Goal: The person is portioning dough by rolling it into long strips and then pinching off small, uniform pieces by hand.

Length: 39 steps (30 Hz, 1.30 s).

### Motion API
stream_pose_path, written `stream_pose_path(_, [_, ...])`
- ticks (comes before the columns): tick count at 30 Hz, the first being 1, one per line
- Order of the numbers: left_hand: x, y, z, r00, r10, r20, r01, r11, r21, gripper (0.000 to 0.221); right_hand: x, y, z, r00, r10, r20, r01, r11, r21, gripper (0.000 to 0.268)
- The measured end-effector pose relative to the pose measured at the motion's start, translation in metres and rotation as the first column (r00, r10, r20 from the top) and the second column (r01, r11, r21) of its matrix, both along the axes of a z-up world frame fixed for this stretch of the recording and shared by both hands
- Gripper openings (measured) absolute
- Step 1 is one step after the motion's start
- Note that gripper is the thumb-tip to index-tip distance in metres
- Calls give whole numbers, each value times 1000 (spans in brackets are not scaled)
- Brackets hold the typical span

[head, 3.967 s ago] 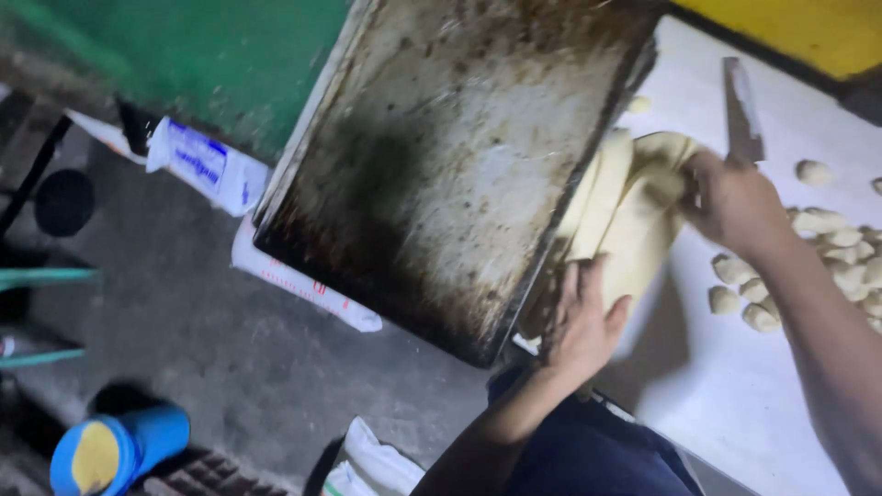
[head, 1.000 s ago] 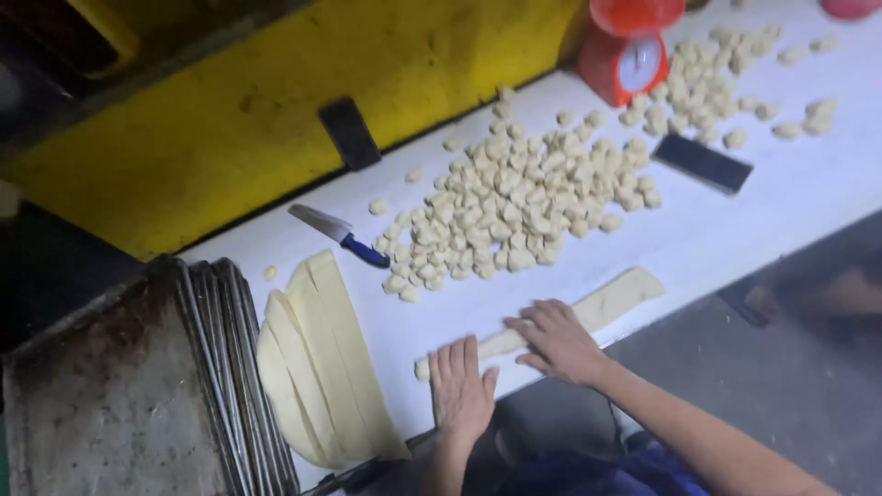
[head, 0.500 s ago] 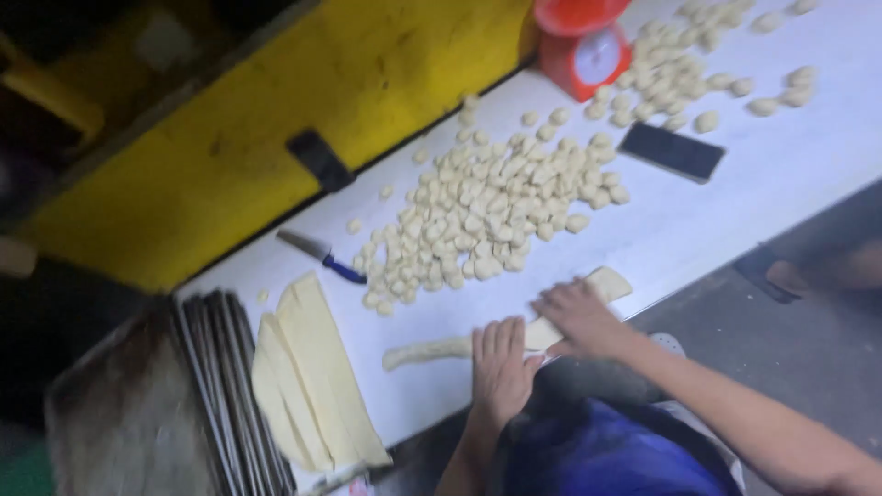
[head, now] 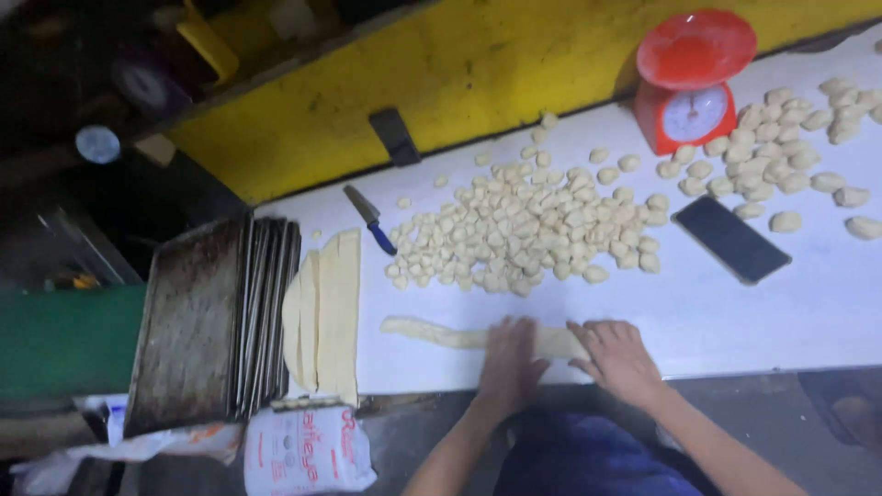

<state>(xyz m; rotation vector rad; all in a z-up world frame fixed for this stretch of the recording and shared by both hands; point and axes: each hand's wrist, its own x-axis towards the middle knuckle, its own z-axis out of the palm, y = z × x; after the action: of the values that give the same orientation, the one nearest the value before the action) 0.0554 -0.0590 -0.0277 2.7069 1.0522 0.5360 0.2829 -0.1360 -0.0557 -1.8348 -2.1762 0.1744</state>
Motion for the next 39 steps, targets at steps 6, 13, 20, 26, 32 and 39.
stream_pose_path(6, [34,32,-44,995,-98,-15,99,971,218,55,1,24,18,996,-85,-1,85,996,-28,62])
stream_pose_path(13, [18,19,-73,982,-188,-21,189,980,65,41,-11,-26,-9,890,-290,351,391,882,-263,52])
stream_pose_path(20, [26,-20,11,989,-126,74,141,955,-261,53,-75,-43,7,925,-312,216,305,950,68,69])
stream_pose_path(26, [74,19,-1,999,-36,28,37,997,-64,49,-30,-7,-15,913,-273,303,287,958,-3,74])
stream_pose_path(32, [108,47,0,963,5,-270,-55,983,-178,58,13,52,17,918,-194,346,307,901,-307,74])
stream_pose_path(39, [70,-19,62,994,30,107,-20,995,-95,44,-13,-28,13,983,-183,24,179,979,101,77])
